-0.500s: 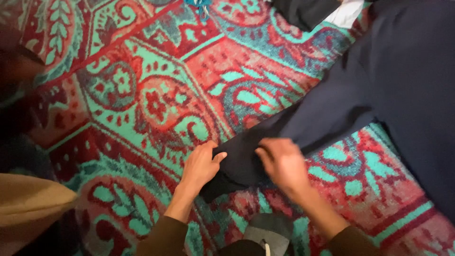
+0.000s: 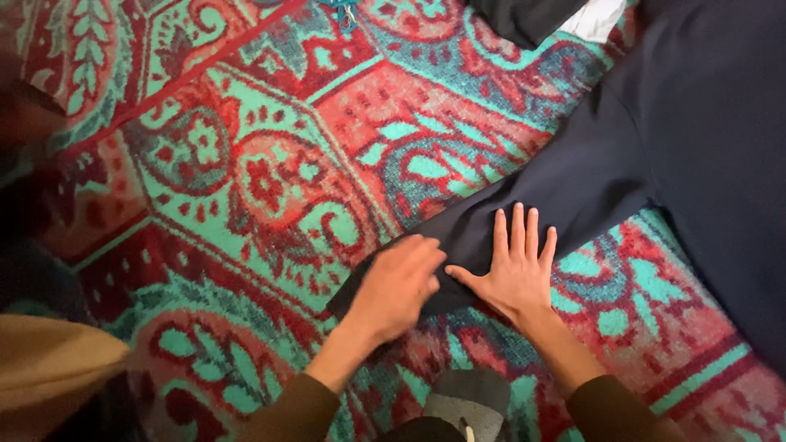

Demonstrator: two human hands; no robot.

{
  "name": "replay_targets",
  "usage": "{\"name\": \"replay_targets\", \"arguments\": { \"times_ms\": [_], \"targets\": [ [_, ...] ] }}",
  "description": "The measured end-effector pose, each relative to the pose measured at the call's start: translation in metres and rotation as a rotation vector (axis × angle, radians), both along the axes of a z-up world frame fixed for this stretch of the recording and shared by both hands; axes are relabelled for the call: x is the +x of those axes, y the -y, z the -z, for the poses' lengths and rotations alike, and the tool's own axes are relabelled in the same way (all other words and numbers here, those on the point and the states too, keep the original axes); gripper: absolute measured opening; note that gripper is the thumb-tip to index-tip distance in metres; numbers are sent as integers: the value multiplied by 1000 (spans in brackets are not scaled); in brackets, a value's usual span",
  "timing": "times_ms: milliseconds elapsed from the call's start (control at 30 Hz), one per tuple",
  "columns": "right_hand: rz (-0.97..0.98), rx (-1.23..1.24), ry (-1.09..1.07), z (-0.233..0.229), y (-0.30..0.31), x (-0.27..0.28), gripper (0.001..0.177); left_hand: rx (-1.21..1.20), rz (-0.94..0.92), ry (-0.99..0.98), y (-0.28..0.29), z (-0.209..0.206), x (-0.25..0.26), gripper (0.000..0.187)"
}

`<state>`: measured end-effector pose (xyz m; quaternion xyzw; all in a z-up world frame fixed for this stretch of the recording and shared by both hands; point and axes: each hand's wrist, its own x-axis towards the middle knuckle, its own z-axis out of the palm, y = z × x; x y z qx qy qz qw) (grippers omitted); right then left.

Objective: Folding hoodies and placing them on a shelf in a closet

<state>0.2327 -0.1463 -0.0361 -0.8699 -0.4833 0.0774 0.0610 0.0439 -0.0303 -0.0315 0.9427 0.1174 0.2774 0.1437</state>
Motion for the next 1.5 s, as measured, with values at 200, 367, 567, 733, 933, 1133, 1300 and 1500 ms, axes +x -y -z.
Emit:
{"name": "replay_targets", "arguments": {
  "times_ms": [200,367,567,733,933,1133,1300,1500],
  "targets": [
    [4,-23,3,-9,-5,1,132,-172,-433,-510,4,-13,-54,60],
    [-150,152,25,17,6,23,104,11,-442,-6,-21,11,44,31],
    [-120,608,190,14,21,123,40,-9,-362,-163,-57,56,166,37],
    [149,309,279,21,38,150,75,-162,-433,-304,-69,66,170,28],
    [155,490,467,13,33,146,64,-143,-606,-323,-48,15,184,12],
    [55,570,362,3,43,159,35,-243,176,19,1,-14,255,43],
    [171,622,338,-13,82,228,29,291,-19,-212,-30,-30,252,57],
    [487,395,354,6,120,348,35,-70,459,242,-18,-76,354,31]
  ]
}}
